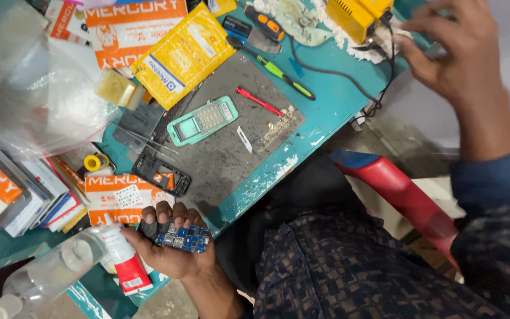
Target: The person repairs a feature phone at a workbench. They hold the phone's main board, apply liquid from a bottle onto it, press the keypad and screen assembly into place, reposition the board, and then use a screwdriver and a soldering iron on the board resting on the bench mat.
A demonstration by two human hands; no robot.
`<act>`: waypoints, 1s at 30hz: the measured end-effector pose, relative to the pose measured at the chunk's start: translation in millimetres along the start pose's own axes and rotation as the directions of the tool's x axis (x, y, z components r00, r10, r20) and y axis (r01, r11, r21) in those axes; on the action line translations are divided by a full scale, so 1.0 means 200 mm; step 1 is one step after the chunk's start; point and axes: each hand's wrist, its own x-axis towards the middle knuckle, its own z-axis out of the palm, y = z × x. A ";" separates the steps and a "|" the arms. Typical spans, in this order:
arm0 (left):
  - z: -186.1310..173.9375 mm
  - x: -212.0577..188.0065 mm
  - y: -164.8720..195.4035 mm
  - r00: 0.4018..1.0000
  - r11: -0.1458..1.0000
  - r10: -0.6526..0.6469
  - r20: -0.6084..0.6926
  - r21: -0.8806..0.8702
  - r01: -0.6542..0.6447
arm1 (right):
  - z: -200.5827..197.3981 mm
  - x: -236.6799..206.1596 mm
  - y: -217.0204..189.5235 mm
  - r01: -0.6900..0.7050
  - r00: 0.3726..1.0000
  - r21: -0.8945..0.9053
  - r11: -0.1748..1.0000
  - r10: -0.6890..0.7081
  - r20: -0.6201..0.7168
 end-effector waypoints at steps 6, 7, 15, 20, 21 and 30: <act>0.04 -0.01 -0.02 1.000 1.000 0.006 -0.012 0.024 -0.005 | -0.04 0.31 -0.03 0.132 0.939 -0.168 0.977 -0.069 0.337; 0.04 -0.01 -0.02 1.000 0.999 0.005 -0.023 0.032 -0.004 | -0.05 0.34 -0.05 0.153 0.931 -0.177 0.972 -0.081 0.356; 0.03 0.02 -0.03 0.999 0.999 -0.006 -0.039 0.039 0.007 | -0.08 0.41 -0.09 0.264 0.895 -0.149 0.953 -0.185 0.406; 0.03 0.03 -0.04 0.999 0.999 -0.009 -0.049 0.040 0.011 | -0.05 0.44 -0.08 0.317 0.871 -0.189 0.929 -0.207 0.446; 0.03 0.03 -0.05 0.999 0.999 -0.007 -0.053 0.043 0.010 | -0.05 0.45 -0.08 0.324 0.868 -0.190 0.927 -0.211 0.451; -0.01 0.03 -0.04 0.998 0.998 0.007 -0.067 0.060 -0.003 | 0.00 0.34 0.05 -0.003 0.912 0.058 0.998 -0.021 0.410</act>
